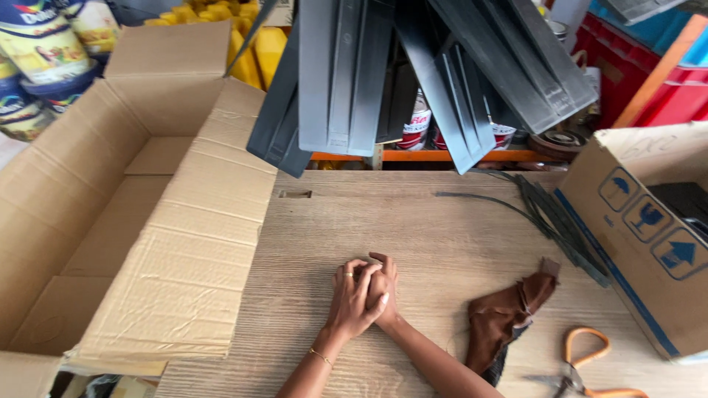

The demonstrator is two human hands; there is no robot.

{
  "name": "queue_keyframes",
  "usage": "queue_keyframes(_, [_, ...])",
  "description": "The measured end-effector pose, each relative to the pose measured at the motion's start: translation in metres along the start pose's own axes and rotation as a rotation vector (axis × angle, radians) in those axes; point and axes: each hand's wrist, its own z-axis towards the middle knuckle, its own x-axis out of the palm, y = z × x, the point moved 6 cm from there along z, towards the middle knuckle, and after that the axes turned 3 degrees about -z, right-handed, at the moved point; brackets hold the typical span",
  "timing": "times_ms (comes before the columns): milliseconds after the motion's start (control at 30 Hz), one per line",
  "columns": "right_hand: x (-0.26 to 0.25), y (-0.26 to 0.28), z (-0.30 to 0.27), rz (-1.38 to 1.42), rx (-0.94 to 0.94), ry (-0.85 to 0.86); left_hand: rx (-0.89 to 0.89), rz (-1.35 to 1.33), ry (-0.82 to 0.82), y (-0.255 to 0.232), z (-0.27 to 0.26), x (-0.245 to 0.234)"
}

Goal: Cleaning a black plastic component with a cloth and organizing rubber strips on a workbench.

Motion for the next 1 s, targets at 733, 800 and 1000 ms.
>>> queue_keyframes(733, [0.011,-0.007,-0.003,-0.171,-0.078,0.092,0.059,-0.031,-0.026,-0.005,-0.002,0.0])
queue_keyframes(800, [0.015,-0.007,-0.004,-0.186,-0.151,0.126,0.036,-0.055,0.002,-0.003,-0.003,0.002])
queue_keyframes(1000, [0.018,-0.014,-0.004,-0.129,-0.051,0.122,0.003,-0.042,0.05,0.003,-0.005,0.009])
